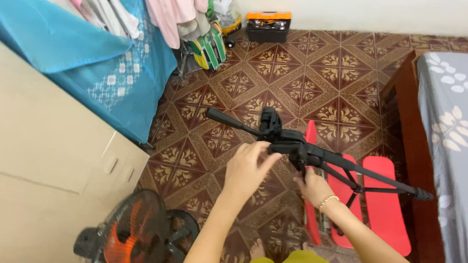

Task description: The person assembles a small black tripod by unfolding its legs, extending the center column, and adjusting the head. The person repeatedly tightens and loosens the head and leg locks while holding the tripod over a red folding stool.

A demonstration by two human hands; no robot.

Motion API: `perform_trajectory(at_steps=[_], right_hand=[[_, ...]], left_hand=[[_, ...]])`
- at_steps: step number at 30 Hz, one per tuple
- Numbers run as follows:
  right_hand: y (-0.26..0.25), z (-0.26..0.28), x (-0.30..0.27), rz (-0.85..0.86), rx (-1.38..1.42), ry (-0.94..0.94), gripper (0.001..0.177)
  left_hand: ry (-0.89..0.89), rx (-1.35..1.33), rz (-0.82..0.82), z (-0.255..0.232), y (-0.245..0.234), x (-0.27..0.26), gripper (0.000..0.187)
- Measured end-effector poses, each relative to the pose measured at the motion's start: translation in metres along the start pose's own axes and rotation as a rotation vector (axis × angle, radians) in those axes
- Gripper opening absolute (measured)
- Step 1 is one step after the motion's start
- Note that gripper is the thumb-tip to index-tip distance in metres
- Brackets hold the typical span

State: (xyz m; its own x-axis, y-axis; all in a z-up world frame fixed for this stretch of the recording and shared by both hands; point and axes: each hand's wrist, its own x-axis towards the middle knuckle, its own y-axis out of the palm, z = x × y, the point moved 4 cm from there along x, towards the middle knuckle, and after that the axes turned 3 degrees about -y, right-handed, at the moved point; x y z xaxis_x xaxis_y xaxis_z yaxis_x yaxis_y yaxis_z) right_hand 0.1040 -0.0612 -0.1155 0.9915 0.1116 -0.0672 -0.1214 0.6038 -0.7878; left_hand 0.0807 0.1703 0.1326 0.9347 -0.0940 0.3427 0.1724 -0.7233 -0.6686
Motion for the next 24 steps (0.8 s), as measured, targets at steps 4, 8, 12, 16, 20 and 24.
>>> perform_trajectory(at_steps=[4,8,12,16,20,24], right_hand=[[0.013,-0.01,-0.013,0.11,0.215,0.373,0.049],[0.009,0.002,-0.017,0.123,0.254,0.426,0.049],[0.007,0.009,-0.015,0.114,0.231,0.451,0.049],[0.012,0.007,-0.016,0.107,0.268,0.451,0.049],[0.017,0.003,-0.013,0.131,0.249,0.415,0.05],[0.021,-0.003,-0.015,0.135,0.374,0.443,0.05]], left_hand=[[0.157,0.131,-0.002,-0.004,0.0,0.013,0.042],[0.353,0.277,-0.181,-0.019,0.004,0.022,0.045],[0.33,0.27,-0.21,-0.031,0.002,0.032,0.057],[0.422,0.292,-0.318,-0.049,-0.001,0.051,0.08],[0.198,0.227,0.039,-0.038,0.021,0.097,0.089],[-0.126,0.114,0.365,-0.002,0.053,0.116,0.072]])
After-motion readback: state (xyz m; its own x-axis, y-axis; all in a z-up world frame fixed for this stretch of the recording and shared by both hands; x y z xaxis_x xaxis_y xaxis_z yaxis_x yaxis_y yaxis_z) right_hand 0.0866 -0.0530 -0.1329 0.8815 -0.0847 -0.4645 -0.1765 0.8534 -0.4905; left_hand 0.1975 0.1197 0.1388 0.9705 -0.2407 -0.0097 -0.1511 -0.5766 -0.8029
